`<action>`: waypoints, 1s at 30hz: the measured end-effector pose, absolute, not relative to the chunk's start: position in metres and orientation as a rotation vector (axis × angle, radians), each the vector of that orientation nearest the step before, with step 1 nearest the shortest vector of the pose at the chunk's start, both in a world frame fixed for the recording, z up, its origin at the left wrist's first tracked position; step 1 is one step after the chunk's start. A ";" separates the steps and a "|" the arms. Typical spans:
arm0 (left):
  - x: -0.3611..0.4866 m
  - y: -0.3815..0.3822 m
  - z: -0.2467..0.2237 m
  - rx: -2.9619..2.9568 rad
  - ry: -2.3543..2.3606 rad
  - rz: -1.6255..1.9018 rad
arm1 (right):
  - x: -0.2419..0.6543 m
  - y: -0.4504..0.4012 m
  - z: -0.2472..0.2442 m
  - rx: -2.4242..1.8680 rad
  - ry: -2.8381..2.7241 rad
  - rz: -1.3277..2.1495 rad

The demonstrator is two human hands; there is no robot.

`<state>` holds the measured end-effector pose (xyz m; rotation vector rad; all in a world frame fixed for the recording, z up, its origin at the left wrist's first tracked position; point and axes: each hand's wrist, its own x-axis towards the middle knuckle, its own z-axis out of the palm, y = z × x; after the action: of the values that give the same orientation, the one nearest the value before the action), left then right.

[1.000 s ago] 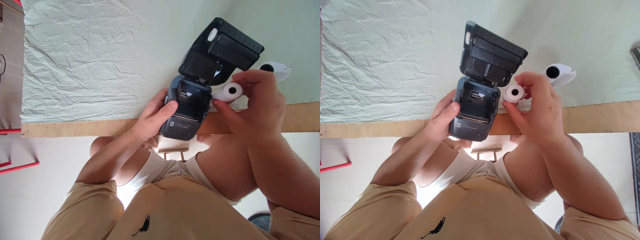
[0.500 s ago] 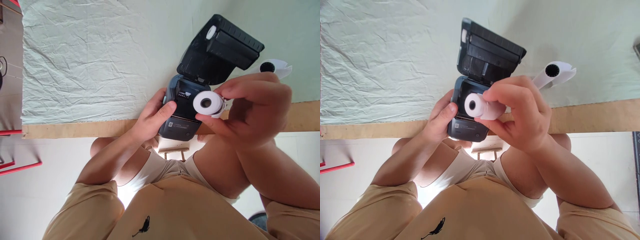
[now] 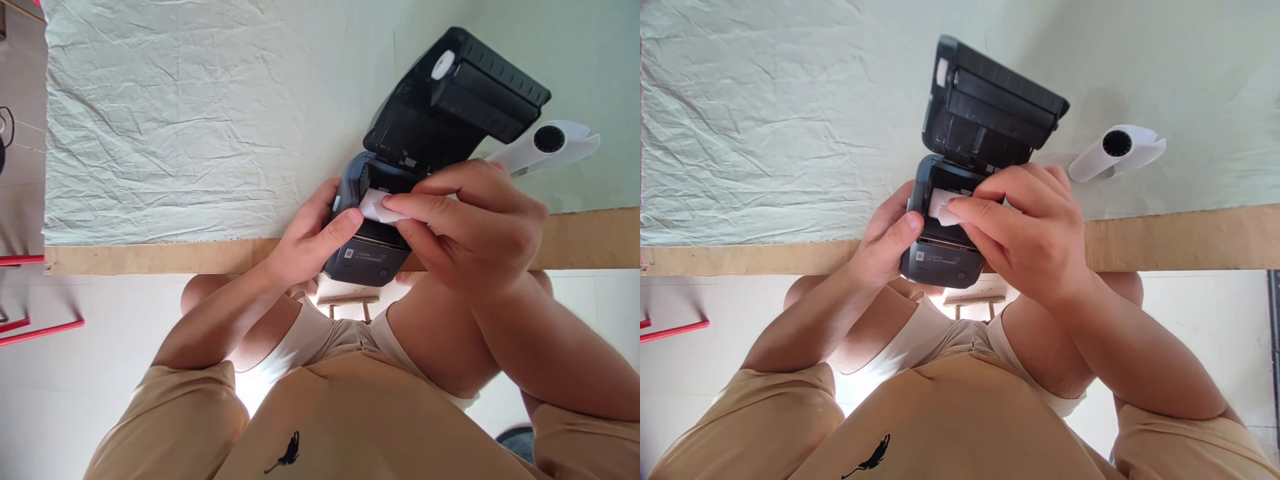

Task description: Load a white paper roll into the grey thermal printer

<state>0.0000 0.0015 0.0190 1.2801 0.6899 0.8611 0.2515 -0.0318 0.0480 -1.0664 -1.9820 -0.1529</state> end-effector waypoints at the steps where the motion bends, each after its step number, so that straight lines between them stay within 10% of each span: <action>1: 0.000 0.001 0.020 1.272 0.693 0.857 | 0.249 -0.032 0.048 -1.068 -1.942 -0.179; 30: -0.004 0.015 0.002 1.270 0.687 0.662 | 0.263 -0.049 0.048 -1.271 -1.795 0.370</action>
<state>-0.0044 0.0151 0.0023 1.2696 0.6874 0.6615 0.2634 -0.0490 0.0483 -1.2707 -1.7948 0.3696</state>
